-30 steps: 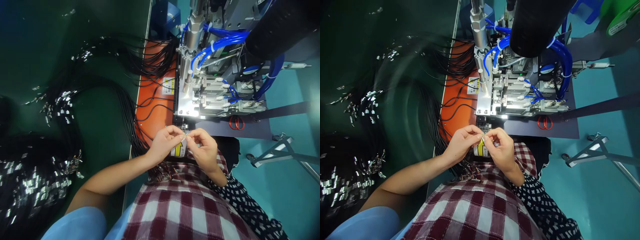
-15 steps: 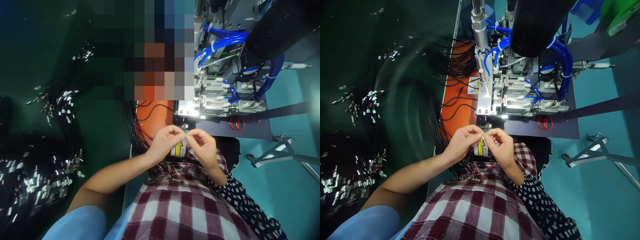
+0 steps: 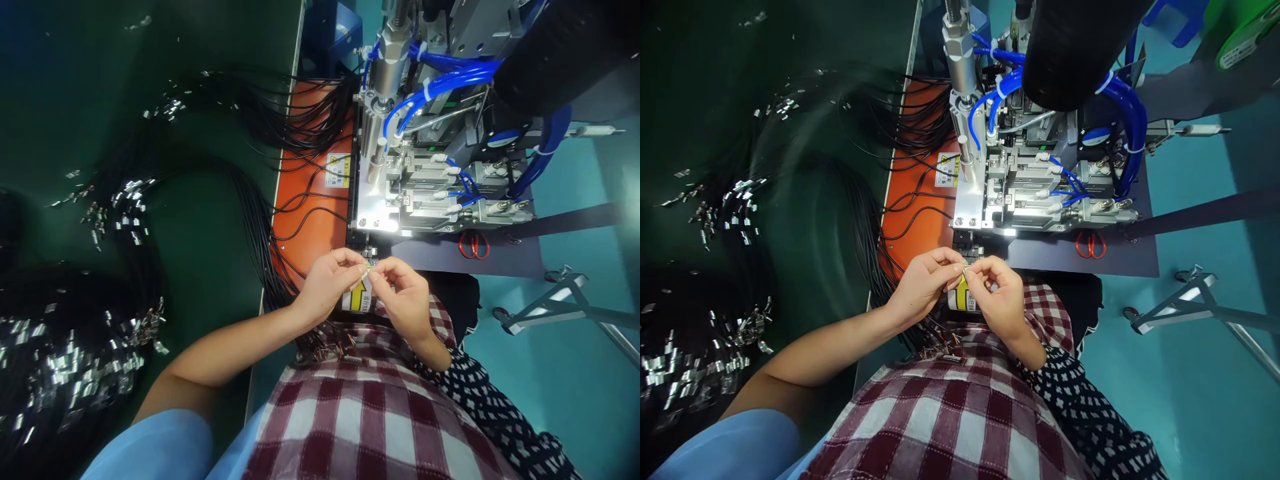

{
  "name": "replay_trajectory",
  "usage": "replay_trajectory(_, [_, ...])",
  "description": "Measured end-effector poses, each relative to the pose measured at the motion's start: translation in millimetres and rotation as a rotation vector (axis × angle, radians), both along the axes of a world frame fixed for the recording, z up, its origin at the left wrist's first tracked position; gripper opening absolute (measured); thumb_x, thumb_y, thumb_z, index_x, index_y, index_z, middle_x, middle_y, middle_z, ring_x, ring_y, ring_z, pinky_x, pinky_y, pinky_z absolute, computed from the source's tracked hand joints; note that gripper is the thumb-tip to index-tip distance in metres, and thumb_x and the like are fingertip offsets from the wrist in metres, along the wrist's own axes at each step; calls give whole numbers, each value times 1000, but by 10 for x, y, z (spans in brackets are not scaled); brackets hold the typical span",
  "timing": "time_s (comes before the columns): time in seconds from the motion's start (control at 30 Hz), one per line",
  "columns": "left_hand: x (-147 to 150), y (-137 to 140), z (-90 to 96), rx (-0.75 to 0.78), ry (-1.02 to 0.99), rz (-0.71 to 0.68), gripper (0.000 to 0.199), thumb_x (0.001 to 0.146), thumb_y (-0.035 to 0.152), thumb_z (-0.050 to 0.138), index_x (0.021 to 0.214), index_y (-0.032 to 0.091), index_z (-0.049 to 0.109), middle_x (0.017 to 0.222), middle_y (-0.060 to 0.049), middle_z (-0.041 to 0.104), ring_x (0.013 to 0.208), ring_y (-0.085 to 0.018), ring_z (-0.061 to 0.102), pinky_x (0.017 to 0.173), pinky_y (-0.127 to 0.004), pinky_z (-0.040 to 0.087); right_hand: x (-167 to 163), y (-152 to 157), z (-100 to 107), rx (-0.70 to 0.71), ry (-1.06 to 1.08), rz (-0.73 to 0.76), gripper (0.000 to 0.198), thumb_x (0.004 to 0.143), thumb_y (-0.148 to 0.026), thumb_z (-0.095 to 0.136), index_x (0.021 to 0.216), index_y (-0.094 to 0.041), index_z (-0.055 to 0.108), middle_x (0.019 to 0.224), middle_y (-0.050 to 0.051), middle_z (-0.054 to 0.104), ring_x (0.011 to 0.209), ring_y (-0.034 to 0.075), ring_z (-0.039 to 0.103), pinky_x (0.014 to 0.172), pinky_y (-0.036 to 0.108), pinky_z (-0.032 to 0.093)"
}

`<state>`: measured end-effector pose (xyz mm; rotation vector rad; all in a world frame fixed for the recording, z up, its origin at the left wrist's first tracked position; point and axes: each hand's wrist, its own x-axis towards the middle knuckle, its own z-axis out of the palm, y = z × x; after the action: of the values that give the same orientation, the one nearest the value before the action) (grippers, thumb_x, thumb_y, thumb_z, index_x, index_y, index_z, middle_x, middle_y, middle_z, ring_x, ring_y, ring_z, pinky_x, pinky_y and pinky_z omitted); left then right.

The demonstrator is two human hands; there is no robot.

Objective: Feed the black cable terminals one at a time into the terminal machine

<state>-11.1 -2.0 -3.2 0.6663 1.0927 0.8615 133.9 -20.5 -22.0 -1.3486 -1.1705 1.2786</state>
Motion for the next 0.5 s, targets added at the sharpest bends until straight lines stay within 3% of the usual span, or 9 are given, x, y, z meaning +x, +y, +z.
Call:
replay_trajectory(0.07, [-2,2,1,3,-10,-17,20,77,30,74,79,14,62,55,5,46,52,-6,36,52,-21,26,5,-11,-7,32,-34,-1,12,84,-28,67,77,-20,64,70,0,61,57,11,52,55,26,45])
replay_trajectory(0.27, [-3,5,-20,-13,-8,-20,20,78,30,73,80,14,62,54,6,46,50,-6,36,50,-20,26,45,-2,-51,-62,91,-21,12,83,-31,69,81,-20,66,71,0,63,56,12,55,55,26,47])
replay_trajectory(0.5, [5,0,-9,24,2,-26,22,78,32,74,80,13,62,55,7,47,50,-5,37,50,-19,27,58,-20,-43,6,-79,-38,16,84,-34,71,93,-21,72,84,4,69,62,14,60,57,28,50])
